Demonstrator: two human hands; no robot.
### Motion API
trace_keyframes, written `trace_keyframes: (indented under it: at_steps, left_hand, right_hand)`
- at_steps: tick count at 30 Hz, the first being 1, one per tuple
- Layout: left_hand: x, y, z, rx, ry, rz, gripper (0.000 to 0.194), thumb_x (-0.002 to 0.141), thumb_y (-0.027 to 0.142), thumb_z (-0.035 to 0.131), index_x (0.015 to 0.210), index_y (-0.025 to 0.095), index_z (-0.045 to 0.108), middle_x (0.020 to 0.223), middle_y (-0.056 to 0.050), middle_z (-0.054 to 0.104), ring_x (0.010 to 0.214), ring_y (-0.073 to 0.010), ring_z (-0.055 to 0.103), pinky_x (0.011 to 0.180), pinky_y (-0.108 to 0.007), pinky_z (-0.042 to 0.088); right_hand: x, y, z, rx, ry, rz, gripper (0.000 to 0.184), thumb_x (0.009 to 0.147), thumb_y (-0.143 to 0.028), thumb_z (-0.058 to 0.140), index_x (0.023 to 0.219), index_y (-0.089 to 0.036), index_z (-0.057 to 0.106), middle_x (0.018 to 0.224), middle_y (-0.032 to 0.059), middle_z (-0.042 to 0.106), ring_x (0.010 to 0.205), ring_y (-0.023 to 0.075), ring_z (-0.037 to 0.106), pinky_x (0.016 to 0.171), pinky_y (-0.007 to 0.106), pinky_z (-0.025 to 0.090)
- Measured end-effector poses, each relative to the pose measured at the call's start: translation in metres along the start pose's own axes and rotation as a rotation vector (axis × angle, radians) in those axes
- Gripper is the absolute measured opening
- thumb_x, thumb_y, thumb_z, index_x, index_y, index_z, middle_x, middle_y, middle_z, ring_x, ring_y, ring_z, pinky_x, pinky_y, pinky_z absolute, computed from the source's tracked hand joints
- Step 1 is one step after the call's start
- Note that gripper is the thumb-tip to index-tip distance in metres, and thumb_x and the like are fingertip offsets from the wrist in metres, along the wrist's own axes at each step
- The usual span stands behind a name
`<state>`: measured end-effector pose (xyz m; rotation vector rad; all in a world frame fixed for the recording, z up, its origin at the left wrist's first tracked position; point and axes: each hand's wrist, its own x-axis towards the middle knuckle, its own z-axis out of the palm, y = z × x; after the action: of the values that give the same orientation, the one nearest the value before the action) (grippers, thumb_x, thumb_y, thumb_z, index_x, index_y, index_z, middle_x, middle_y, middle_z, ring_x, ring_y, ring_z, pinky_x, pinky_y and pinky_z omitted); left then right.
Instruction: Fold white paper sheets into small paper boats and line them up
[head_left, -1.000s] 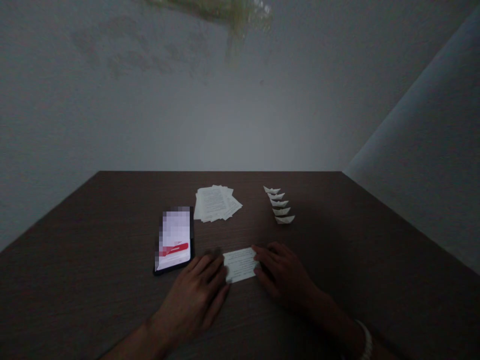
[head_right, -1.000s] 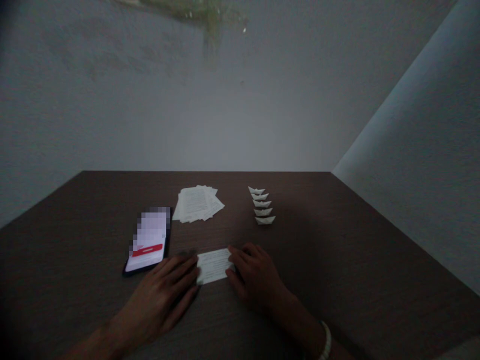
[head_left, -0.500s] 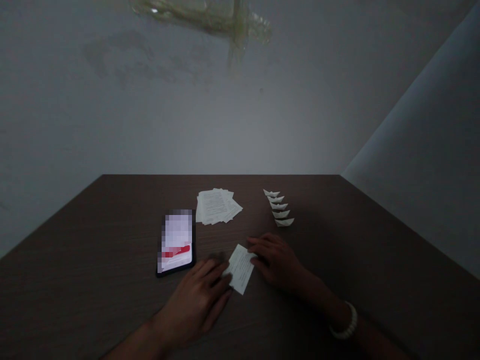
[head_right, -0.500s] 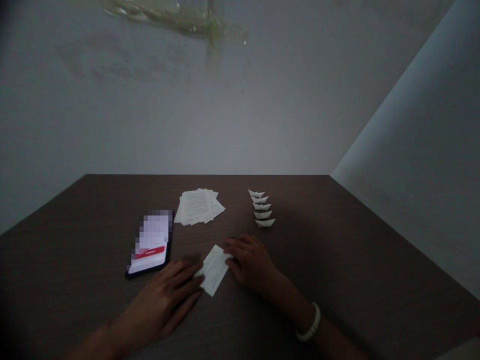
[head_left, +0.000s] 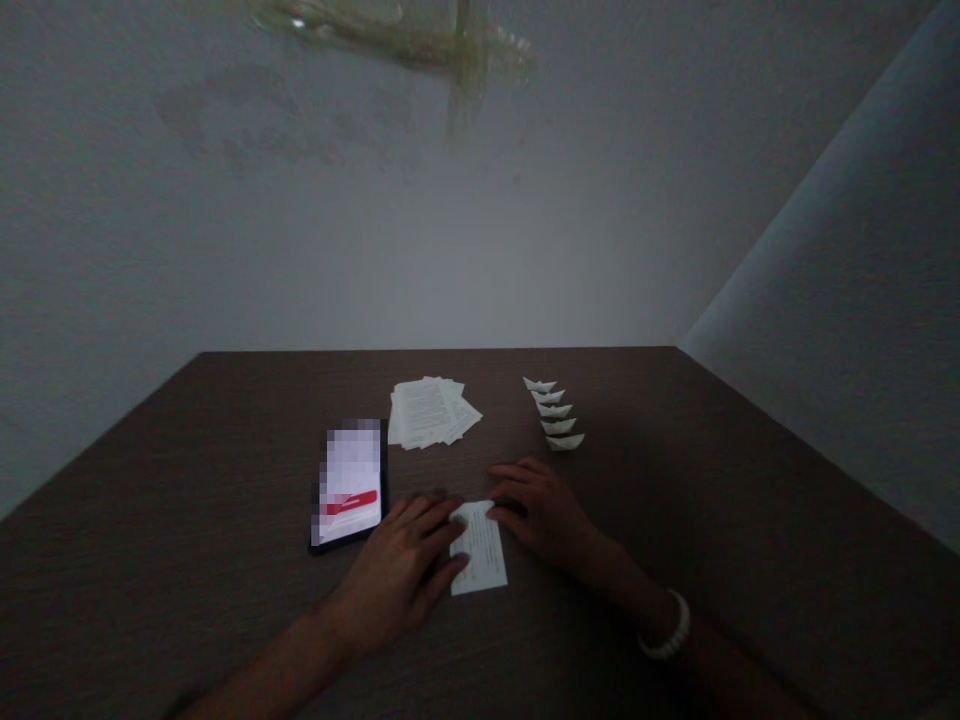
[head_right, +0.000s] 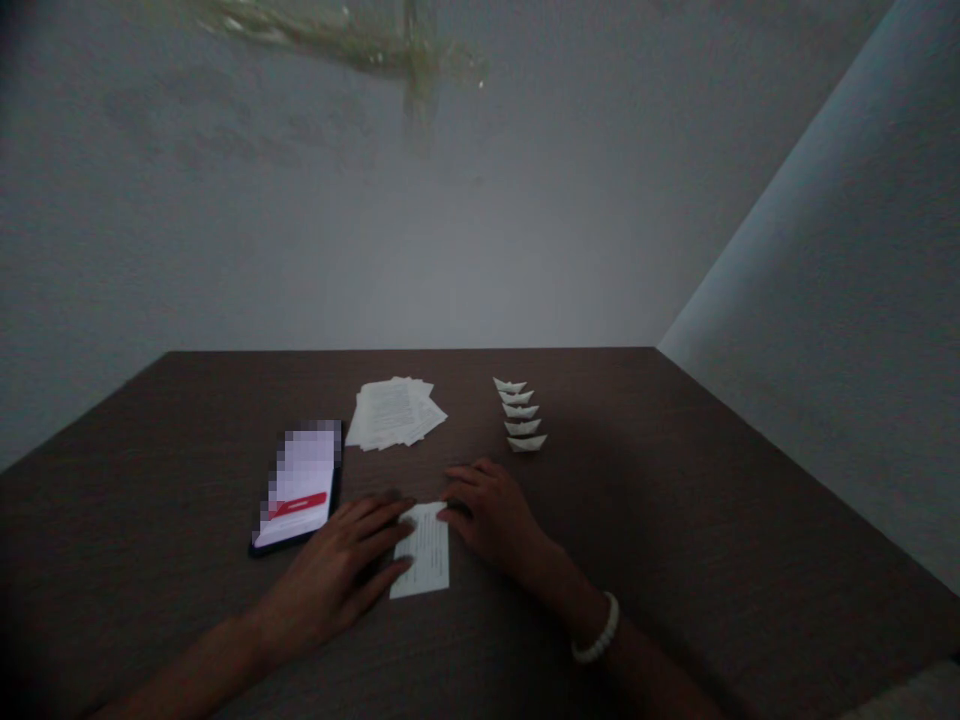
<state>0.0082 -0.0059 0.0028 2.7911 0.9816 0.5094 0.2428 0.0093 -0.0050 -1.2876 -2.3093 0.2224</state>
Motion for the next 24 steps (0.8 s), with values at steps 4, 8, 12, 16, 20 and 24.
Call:
trace_keyframes:
  at_steps: [4, 8, 12, 16, 20, 24]
  left_hand:
    - [-0.001, 0.001, 0.000, 0.023, -0.011, 0.003, 0.028, 0.093, 0.028, 0.050, 0.119, 0.021, 0.060, 0.129, -0.007, 0.058, 0.118, -0.0284, 0.050, 0.095, -0.049, 0.045]
    - [-0.002, 0.000, 0.002, 0.046, 0.034, -0.031, 0.030, 0.091, 0.031, 0.053, 0.119, 0.020, 0.060, 0.128, -0.009, 0.058, 0.117, -0.0298, 0.051, 0.093, -0.049, 0.046]
    - [-0.002, 0.000, 0.004, 0.031, 0.057, -0.063, 0.036, 0.090, 0.033, 0.055, 0.122, 0.018, 0.057, 0.126, -0.009, 0.059, 0.116, -0.0300, 0.051, 0.093, -0.049, 0.047]
    - [-0.003, -0.001, 0.005, -0.008, 0.081, -0.065, 0.036, 0.089, 0.032, 0.056, 0.123, 0.019, 0.055, 0.126, -0.010, 0.058, 0.117, -0.0286, 0.051, 0.094, -0.048, 0.047]
    - [-0.004, -0.003, 0.008, -0.061, 0.125, -0.060, 0.038, 0.088, 0.029, 0.057, 0.124, 0.019, 0.052, 0.127, -0.011, 0.055, 0.115, -0.0274, 0.053, 0.093, -0.046, 0.050]
    - [-0.006, -0.003, 0.010, -0.120, 0.100, -0.052, 0.039, 0.090, 0.026, 0.054, 0.128, 0.020, 0.047, 0.131, -0.012, 0.049, 0.117, -0.0265, 0.052, 0.094, -0.043, 0.051]
  right_hand:
    - [-0.003, 0.003, 0.004, 0.051, 0.047, -0.037, 0.008, 0.083, -0.021, 0.068, 0.091, -0.021, 0.068, 0.110, 0.0037, 0.067, 0.097, 0.0192, 0.055, 0.088, 0.035, 0.045]
    - [-0.006, 0.002, 0.004, 0.079, 0.048, -0.057, 0.010, 0.086, -0.022, 0.064, 0.095, -0.020, 0.067, 0.106, 0.0043, 0.067, 0.095, 0.0192, 0.056, 0.088, 0.036, 0.044]
    - [-0.005, -0.003, 0.002, 0.049, 0.033, -0.020, 0.021, 0.081, -0.024, 0.068, 0.101, -0.020, 0.065, 0.112, 0.0064, 0.063, 0.101, 0.0220, 0.054, 0.092, 0.039, 0.043]
    - [-0.004, -0.005, 0.002, 0.041, 0.024, 0.000, 0.025, 0.079, -0.025, 0.069, 0.103, -0.021, 0.064, 0.117, 0.0061, 0.061, 0.106, 0.0230, 0.052, 0.094, 0.041, 0.041]
    - [-0.003, -0.005, 0.003, 0.059, 0.022, 0.010, 0.033, 0.078, -0.024, 0.069, 0.110, -0.020, 0.062, 0.117, 0.0076, 0.060, 0.107, 0.0223, 0.052, 0.094, 0.041, 0.041]
    - [-0.002, -0.004, 0.005, 0.105, 0.040, 0.008, 0.028, 0.077, -0.024, 0.070, 0.103, -0.020, 0.064, 0.116, 0.0068, 0.061, 0.106, 0.0224, 0.053, 0.094, 0.040, 0.040]
